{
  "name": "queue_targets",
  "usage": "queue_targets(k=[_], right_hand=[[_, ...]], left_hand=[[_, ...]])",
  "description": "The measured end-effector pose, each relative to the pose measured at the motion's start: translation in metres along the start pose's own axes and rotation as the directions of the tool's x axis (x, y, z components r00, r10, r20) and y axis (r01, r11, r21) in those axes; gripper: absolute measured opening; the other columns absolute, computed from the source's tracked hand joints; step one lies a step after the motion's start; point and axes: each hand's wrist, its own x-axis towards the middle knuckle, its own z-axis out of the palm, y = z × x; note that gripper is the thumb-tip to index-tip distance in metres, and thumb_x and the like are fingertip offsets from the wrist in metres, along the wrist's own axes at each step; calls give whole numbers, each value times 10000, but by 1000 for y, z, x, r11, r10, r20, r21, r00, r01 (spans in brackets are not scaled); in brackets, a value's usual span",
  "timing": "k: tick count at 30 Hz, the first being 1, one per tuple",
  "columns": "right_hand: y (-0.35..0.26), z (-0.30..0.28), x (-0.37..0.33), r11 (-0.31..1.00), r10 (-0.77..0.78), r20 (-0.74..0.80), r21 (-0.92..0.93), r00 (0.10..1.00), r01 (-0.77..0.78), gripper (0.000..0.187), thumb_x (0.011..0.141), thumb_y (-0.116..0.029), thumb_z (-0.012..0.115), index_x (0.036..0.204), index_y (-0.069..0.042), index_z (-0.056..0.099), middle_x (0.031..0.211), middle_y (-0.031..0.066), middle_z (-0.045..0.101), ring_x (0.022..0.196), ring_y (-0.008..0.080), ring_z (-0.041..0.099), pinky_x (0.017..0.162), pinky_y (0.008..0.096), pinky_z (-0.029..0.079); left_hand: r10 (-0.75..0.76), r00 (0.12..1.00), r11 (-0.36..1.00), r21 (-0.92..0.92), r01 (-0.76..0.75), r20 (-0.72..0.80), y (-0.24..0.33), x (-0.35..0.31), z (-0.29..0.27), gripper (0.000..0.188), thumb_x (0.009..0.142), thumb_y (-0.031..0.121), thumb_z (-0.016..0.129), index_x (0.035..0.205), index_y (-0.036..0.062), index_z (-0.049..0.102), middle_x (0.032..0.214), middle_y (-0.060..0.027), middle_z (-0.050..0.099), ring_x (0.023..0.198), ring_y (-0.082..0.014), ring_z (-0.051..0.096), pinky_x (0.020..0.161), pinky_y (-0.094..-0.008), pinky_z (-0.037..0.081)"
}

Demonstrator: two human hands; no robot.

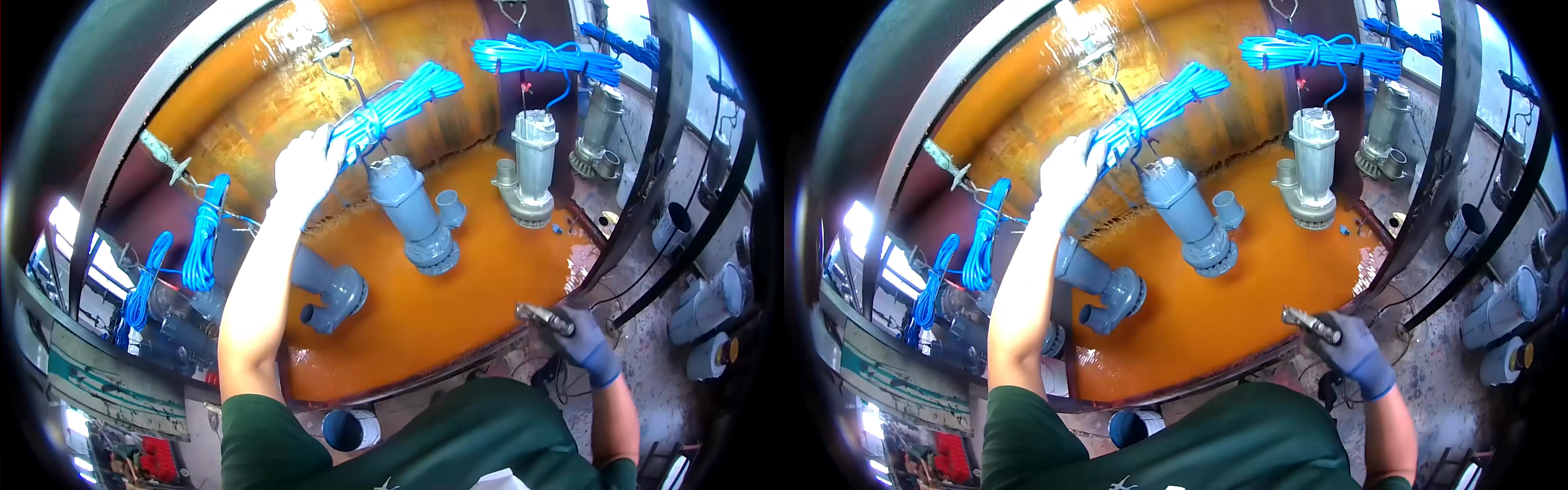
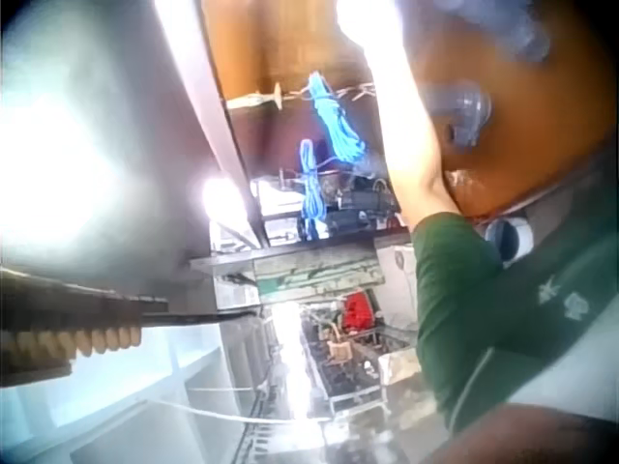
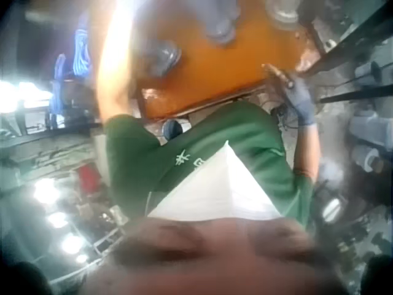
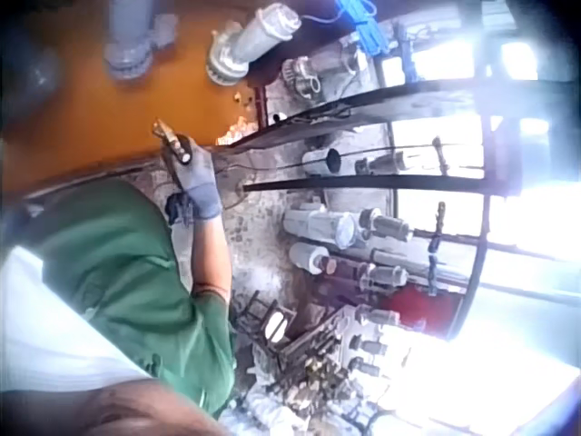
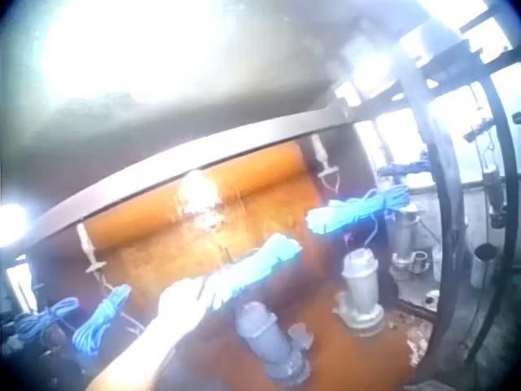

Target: The person turns on a spray booth using a control panel, spray paints hanging water pumps with a spray gun while rotating them by hand, and then operates the control panel to turn it off.

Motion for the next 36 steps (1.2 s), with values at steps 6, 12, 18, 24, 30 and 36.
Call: queue_targets(k=[6, 12, 18, 24, 30, 36], right_hand=[[-62, -55, 37, 948, -316, -218, -46, 923, 314, 323, 917, -145, 812, 1204, -24, 724, 923, 140, 758, 836, 269, 758, 801, 353, 578], [-122, -87, 67, 960, -280, -35, 8, 959, 280, 293, 960, -154, 761, 1214, -26, 692, 958, 101, 726, 845, 155, 689, 769, 324, 545], [-124, -97, 68, 931, -262, 314, -167, 912, 325, 237, 945, -235, 757, 1037, -34, 672, 814, 122, 724, 764, 287, 726, 729, 402, 547], [-111, -67, 80, 904, -420, -143, 22, 896, 427, 191, 942, -163, 787, 1022, -39, 665, 800, 134, 686, 710, 269, 684, 691, 409, 526], [-37, -23, 67, 990, -142, 259, 44, 955, 135, 241, 923, -245, 791, 1024, -46, 697, 828, 166, 734, 770, 337, 741, 714, 436, 564], [204, 87, 1, 980, 177, 333, 32, 926, -198, 359, 884, -256, 802, 1165, -58, 699, 987, 208, 771, 940, 367, 770, 840, 450, 586]], left_hand=[[-7, 998, 999, 32, 5, 60, 4, 3, -4, 500, 1071, 499, 533, 1364, 118, 669, 1183, -176, 729, 1114, -373, 696, 966, -478, 545], [27, 999, 996, -91, -24, 40, -27, 2, 7, 473, 1064, 441, 565, 1390, 113, 663, 1236, -199, 719, 1161, -395, 678, 1015, -487, 525], [25, 999, 979, -204, -17, 36, -44, 15, 15, 457, 1039, 398, 596, 1379, 109, 695, 1251, -200, 742, 1159, -402, 698, 1013, -497, 539], [-14, 995, 954, -296, 42, 95, -53, 23, 32, 448, 1045, 380, 590, 1401, 127, 687, 1336, -191, 713, 1240, -398, 670, 1071, -474, 516], [-37, 998, 946, -319, 48, 41, -46, 16, 39, 462, 1038, 385, 606, 1412, 126, 682, 1334, -194, 713, 1253, -392, 662, 1083, -465, 504], [-102, 994, 950, -299, 86, -39, -12, 11, 42, 443, 1034, 371, 614, 1392, 122, 693, 1302, -183, 725, 1212, -378, 677, 1053, -478, 518]])
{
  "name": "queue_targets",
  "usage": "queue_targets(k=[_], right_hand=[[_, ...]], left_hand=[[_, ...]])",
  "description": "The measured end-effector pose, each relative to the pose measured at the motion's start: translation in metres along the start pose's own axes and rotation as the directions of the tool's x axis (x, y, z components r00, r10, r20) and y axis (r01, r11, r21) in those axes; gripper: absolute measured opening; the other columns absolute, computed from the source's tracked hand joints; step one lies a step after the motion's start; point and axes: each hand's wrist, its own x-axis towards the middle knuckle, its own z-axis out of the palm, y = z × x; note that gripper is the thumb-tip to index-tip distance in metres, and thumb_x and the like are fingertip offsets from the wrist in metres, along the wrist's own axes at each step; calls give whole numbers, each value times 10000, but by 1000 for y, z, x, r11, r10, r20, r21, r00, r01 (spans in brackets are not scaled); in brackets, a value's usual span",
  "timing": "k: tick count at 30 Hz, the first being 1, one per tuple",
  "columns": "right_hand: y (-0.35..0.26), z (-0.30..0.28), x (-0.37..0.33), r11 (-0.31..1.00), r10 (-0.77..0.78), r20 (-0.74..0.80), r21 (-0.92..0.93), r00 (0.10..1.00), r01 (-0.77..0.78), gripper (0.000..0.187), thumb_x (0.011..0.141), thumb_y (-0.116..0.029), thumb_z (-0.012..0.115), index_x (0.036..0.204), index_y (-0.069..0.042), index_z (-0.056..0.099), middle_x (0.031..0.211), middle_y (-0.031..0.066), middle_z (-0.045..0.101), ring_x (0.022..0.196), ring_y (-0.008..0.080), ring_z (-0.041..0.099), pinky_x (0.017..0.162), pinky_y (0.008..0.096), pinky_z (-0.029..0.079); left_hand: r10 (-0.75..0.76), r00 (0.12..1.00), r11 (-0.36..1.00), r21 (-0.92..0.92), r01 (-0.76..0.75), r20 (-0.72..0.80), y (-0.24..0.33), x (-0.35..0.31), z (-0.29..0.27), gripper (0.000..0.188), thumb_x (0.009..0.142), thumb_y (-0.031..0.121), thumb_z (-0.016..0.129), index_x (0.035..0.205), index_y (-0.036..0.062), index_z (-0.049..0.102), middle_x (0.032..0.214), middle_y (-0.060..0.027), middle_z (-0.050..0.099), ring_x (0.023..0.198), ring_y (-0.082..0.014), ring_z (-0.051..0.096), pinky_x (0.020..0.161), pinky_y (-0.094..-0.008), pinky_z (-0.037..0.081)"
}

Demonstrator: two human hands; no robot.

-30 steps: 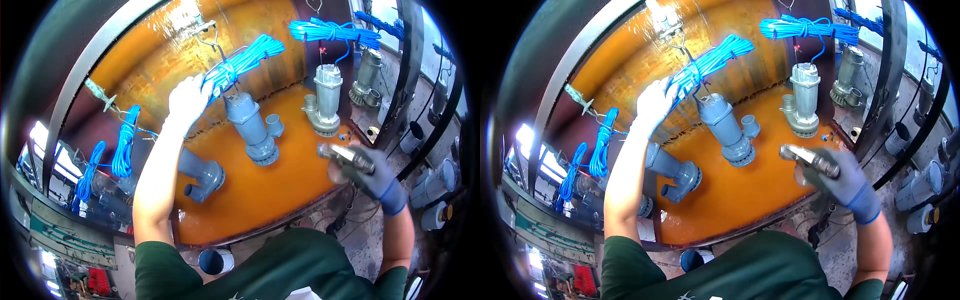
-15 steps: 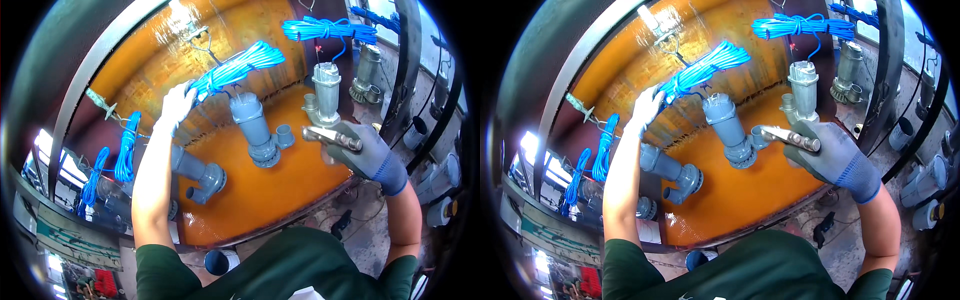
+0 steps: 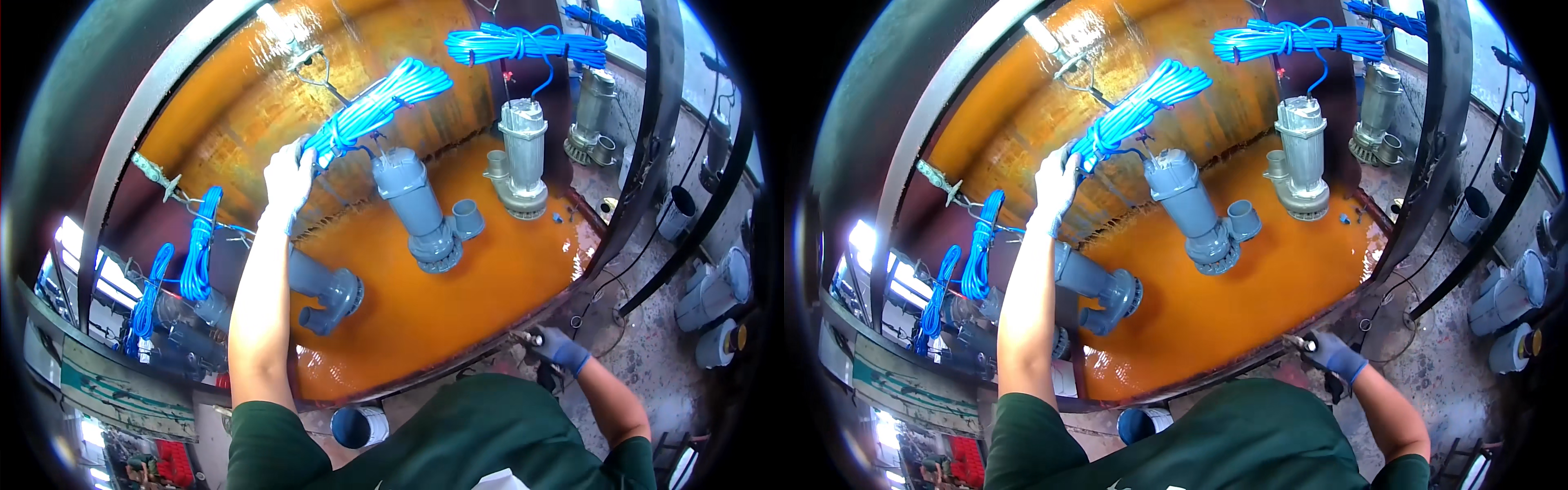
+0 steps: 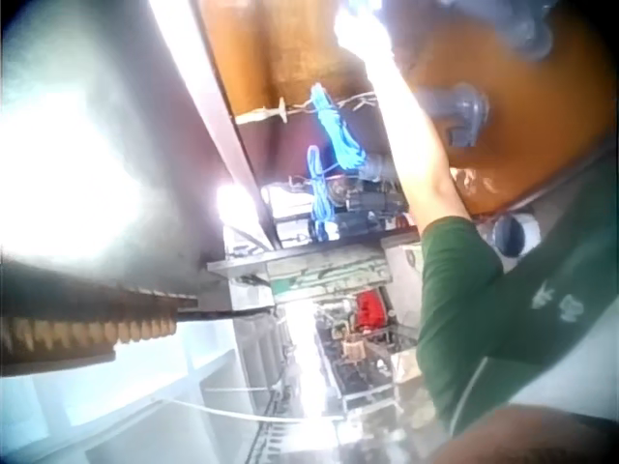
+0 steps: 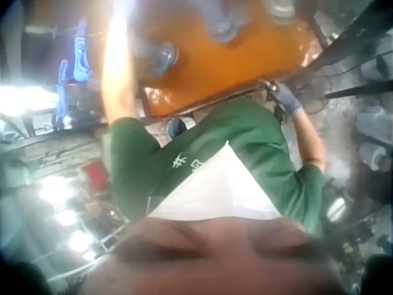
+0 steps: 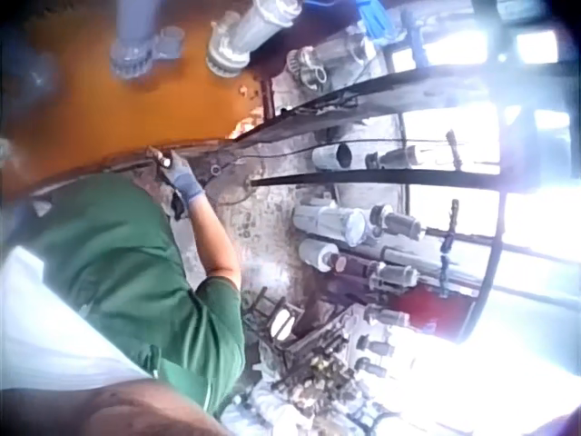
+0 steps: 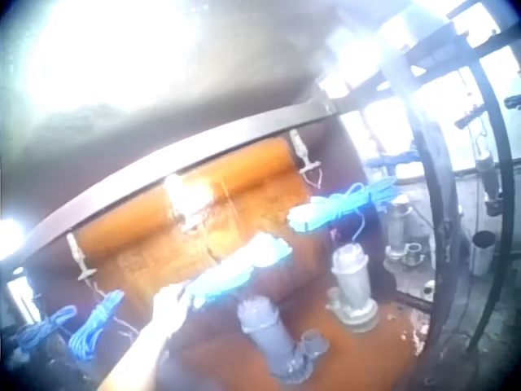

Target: The person turns on a spray booth using a control panel, spray paints hanging water pumps with a spray gun while rotating them by hand, and then operates the control panel to turn it off.

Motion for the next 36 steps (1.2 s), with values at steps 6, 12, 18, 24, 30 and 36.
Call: queue_targets(k=[6, 12, 18, 24, 30, 36], right_hand=[[212, 59, -69, 838, 447, 39, 332, 894, -433, 355, 906, -146, 759, 1248, -68, 704, 1129, 151, 769, 868, 283, 787, 754, 449, 645], [285, 74, -176, 472, 881, -28, 11, 472, -881, 288, 934, -105, 709, 1194, 16, 733, 975, 226, 765, 709, 322, 774, 616, 433, 652], [284, 69, -265, 441, 896, 116, -324, 428, -837, 445, 887, -271, 753, 1201, 44, 732, 1087, 238, 781, 829, 328, 793, 722, 458, 634], [279, 75, -280, 447, 892, 59, -268, 448, -854, 468, 884, -305, 759, 1209, 30, 734, 1085, 229, 784, 847, 328, 793, 732, 464, 629], [259, 77, -267, 477, 870, -21, -220, 493, -851, 491, 880, -339, 765, 1216, 17, 736, 1082, 220, 787, 866, 327, 792, 743, 471, 625], [239, 90, -237, 523, 833, -71, -227, 549, -822, 514, 876, -374, 770, 1223, 4, 739, 1079, 211, 791, 885, 327, 792, 753, 477, 620]], left_hand=[[40, 989, 992, 125, -21, -145, -2, -11, 12, 419, 1032, 391, 614, 1361, 151, 712, 1229, -151, 745, 1123, -358, 689, 1009, -475, 525], [74, 972, 959, 282, -7, -225, -1, -16, 20, 440, 1025, 453, 598, 1330, 163, 729, 1193, -149, 748, 1093, -357, 698, 972, -480, 530], [46, 975, 950, 313, 24, -215, 15, -15, 16, 474, 1025, 486, 574, 1323, 154, 732, 1157, -136, 756, 1069, -339, 712, 943, -469, 531], [136, 926, 975, 212, -63, -351, 21, -23, 7, 441, 1003, 370, 633, 1348, 111, 719, 1095, -153, 778, 982, -347, 732, 965, -459, 527], [279, 732, 913, -63, -403, -622, 62, -96, 5, 283, 1007, 176, 634, 1241, 49, 729, 1245, -176, 736, 1193, -391, 670, 1097, -548, 470], [-186, 934, 661, -665, 348, 304, 79, -390, 159, 231, 1031, 148, 622, 1161, 20, 764, 1144, -209, 754, 1088, -401, 712, 969, -487, 559]])
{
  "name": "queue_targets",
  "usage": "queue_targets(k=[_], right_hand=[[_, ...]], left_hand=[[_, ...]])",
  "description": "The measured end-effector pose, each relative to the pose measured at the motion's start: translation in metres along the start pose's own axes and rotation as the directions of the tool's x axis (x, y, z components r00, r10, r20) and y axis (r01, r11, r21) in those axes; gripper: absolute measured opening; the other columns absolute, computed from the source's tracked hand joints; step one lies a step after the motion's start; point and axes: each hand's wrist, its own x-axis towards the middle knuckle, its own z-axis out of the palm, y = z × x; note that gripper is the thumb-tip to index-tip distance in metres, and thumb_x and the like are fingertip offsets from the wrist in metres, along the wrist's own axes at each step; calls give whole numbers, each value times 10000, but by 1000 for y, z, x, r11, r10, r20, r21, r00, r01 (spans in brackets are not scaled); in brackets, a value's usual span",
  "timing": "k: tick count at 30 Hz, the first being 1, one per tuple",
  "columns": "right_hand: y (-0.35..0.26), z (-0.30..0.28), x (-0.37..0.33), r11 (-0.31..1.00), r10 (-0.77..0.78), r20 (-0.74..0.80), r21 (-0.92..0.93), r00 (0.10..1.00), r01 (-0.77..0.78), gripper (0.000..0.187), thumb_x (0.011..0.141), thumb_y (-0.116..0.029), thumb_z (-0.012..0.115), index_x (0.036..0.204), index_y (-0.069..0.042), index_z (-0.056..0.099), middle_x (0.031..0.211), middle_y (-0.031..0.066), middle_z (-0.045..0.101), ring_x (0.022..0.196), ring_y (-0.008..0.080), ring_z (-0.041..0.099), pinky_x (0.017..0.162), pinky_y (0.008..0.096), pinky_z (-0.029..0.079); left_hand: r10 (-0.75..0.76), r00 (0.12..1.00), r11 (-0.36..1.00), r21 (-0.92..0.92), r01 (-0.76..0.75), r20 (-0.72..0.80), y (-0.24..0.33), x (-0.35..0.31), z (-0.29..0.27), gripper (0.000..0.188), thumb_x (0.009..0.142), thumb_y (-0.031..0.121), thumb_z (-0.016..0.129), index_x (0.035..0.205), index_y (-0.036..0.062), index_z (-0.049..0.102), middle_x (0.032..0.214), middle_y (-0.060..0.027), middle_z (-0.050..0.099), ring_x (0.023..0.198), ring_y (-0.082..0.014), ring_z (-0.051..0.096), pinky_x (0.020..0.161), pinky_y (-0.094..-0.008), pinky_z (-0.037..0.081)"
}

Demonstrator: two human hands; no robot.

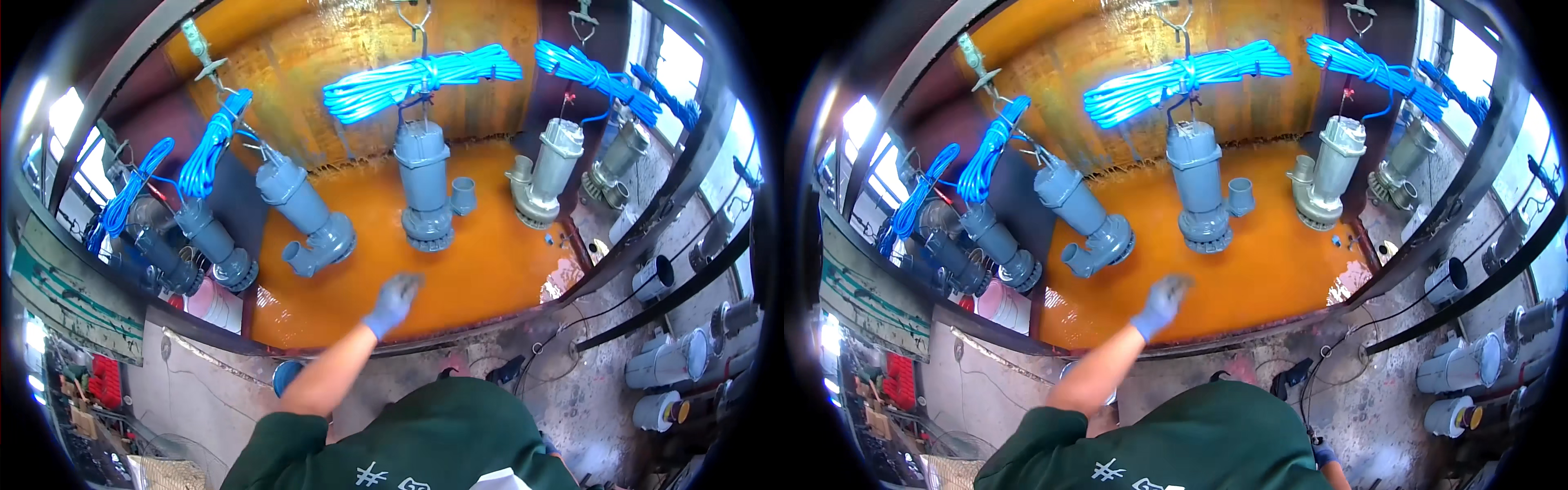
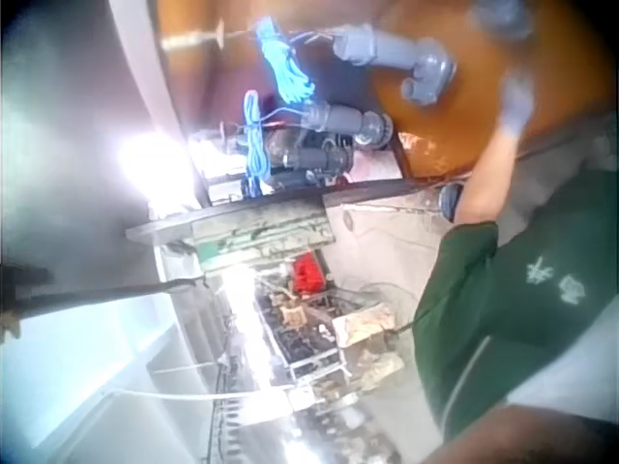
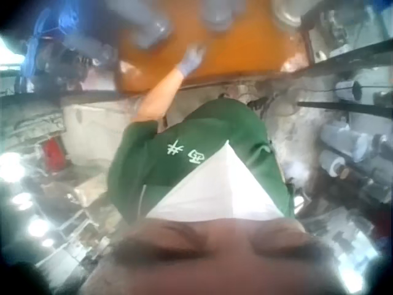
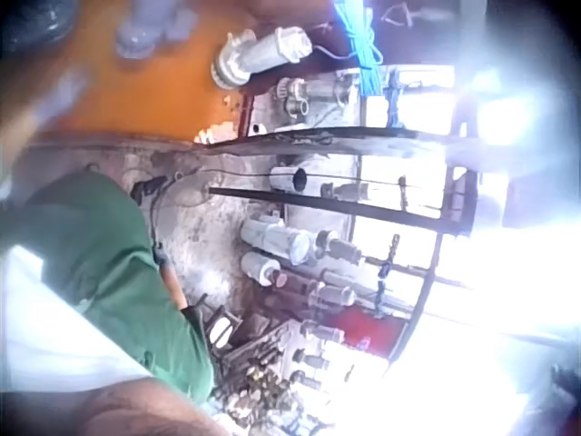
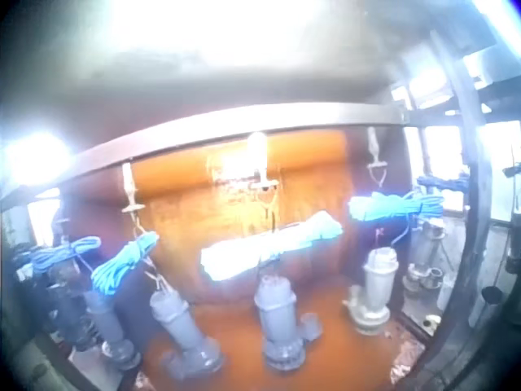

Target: The person turns on a spray booth using a control panel, spray paints hanging water pumps with a spray gun while rotating them by hand, and then operates the control panel to turn it off.

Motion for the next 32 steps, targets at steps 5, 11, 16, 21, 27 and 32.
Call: queue_targets(k=[5, 11, 16, 21, 27, 32], right_hand=[[-36, 13, -9, 999, -25, -24, -33, 999, 25, 533, 873, -403, 775, 1230, -7, 741, 1077, 204, 793, 901, 326, 792, 762, 483, 617], [-93, 42, -16, 984, -142, -37, -110, 989, 137, 557, 869, -437, 781, 1237, -21, 743, 1075, 195, 797, 920, 326, 792, 772, 489, 612], [-133, 74, -19, 954, -267, -43, -153, 963, 258, 576, 866, -466, 786, 1243, -32, 745, 1072, 187, 799, 936, 325, 791, 781, 495, 608], [-139, 97, -6, 913, -368, -64, -215, 928, 347, 596, 863, -494, 791, 1249, -43, 747, 1070, 180, 802, 952, 325, 791, 789, 500, 605], [-163, 73, -58, 889, -424, 206, -94, 882, 449, 477, 951, -452, 723, 1212, -54, 713, 1054, 218, 763, 983, 354, 733, 886, 467, 560], [-89, 13, -20, 721, -631, 221, -186, 744, 667, 370, 934, -249, 789, 1243, -92, 658, 949, 98, 731, 900, 229, 697, 826, 459, 568]], left_hand=[[-585, 773, 799, 338, 497, 246, -128, -269, 12, 358, 1019, 342, 612, 1120, 32, 759, 1130, -283, 732, 1072, -498, 682, 931, -581, 538], [-748, 591, 659, 448, 604, 302, -127, -490, -114, 228, 1004, 182, 630, 1132, 76, 785, 1189, -157, 774, 1077, -395, 734, 942, -466, 592], [-800, 420, 557, 791, 253, 429, -171, -605, -173, 218, 971, 192, 695, 1125, 77, 796, 1180, -141, 780, 1064, -333, 746, 860, -460, 611], [-996, 37, 47, 116, 992, 87, -153, -583, -157, 359, 1015, 334, 683, 1197, 41, 780, 1014, -144, 801, 823, -282, 763, 752, -396, 606], [-987, 156, 152, -89, 984, 33, -145, -555, -167, 399, 1035, 379, 673, 1172, 18, 769, 943, -122, 776, 768, -255, 733, 704, -393, 590], [-908, 376, 411, 216, 885, 186, -209, -593, -191, 330, 1003, 263, 702, 1264, 66, 748, 1182, -131, 768, 977, -286, 752, 796, -414, 609]])
